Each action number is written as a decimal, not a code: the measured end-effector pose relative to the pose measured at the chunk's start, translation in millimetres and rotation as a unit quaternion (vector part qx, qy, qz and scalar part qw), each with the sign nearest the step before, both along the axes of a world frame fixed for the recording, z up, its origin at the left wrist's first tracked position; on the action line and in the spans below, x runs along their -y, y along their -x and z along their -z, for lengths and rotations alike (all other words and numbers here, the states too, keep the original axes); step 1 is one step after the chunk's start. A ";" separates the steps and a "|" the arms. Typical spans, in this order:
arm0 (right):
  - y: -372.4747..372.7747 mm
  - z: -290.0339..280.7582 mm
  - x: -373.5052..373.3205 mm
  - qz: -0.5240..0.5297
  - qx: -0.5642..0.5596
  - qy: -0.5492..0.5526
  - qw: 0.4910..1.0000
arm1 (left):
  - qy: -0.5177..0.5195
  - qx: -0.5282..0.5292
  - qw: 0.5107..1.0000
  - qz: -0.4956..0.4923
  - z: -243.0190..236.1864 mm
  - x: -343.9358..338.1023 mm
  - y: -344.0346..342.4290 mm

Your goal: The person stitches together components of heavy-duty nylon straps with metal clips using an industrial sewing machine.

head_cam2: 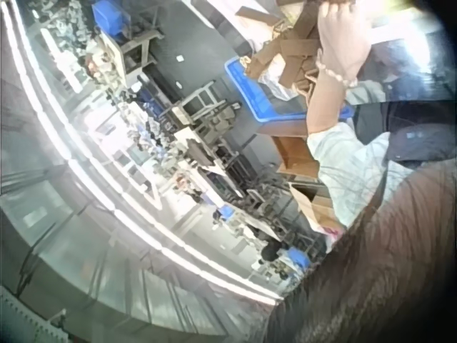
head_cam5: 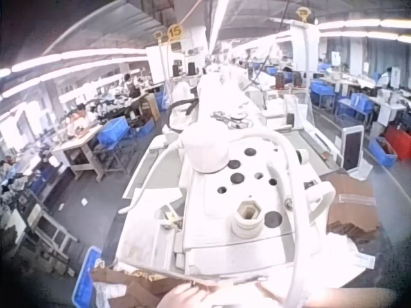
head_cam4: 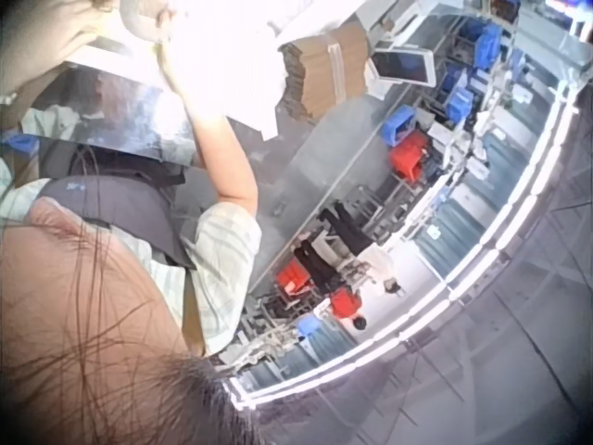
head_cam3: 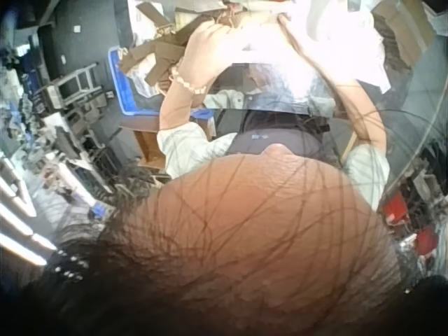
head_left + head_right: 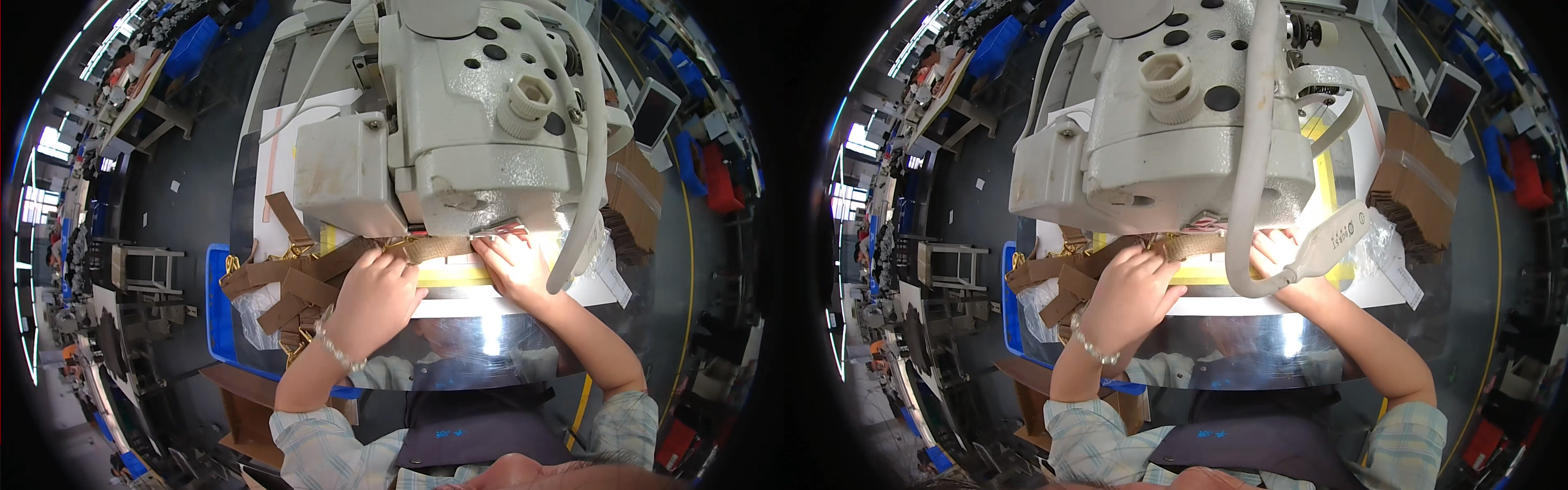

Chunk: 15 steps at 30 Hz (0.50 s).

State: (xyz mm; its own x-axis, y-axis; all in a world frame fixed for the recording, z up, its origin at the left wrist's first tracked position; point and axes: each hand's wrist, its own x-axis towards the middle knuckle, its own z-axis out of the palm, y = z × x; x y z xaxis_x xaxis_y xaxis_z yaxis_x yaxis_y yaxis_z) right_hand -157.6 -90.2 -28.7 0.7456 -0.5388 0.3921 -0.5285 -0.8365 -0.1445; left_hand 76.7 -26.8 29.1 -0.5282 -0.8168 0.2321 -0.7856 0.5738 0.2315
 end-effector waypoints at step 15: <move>8.2 1.5 -0.8 -0.008 -0.003 -0.069 0.998 | -0.114 0.046 0.989 -0.078 45.4 26.6 44.0</move>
State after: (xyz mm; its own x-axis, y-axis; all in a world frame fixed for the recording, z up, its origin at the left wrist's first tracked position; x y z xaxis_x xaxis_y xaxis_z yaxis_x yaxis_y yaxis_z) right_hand -165.8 -89.4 -30.2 0.7562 -0.5761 0.3102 -0.5173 -0.8167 -0.2557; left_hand 32.7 -53.4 -16.3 -0.4018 -0.9156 -0.0117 -0.8843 0.3847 0.2646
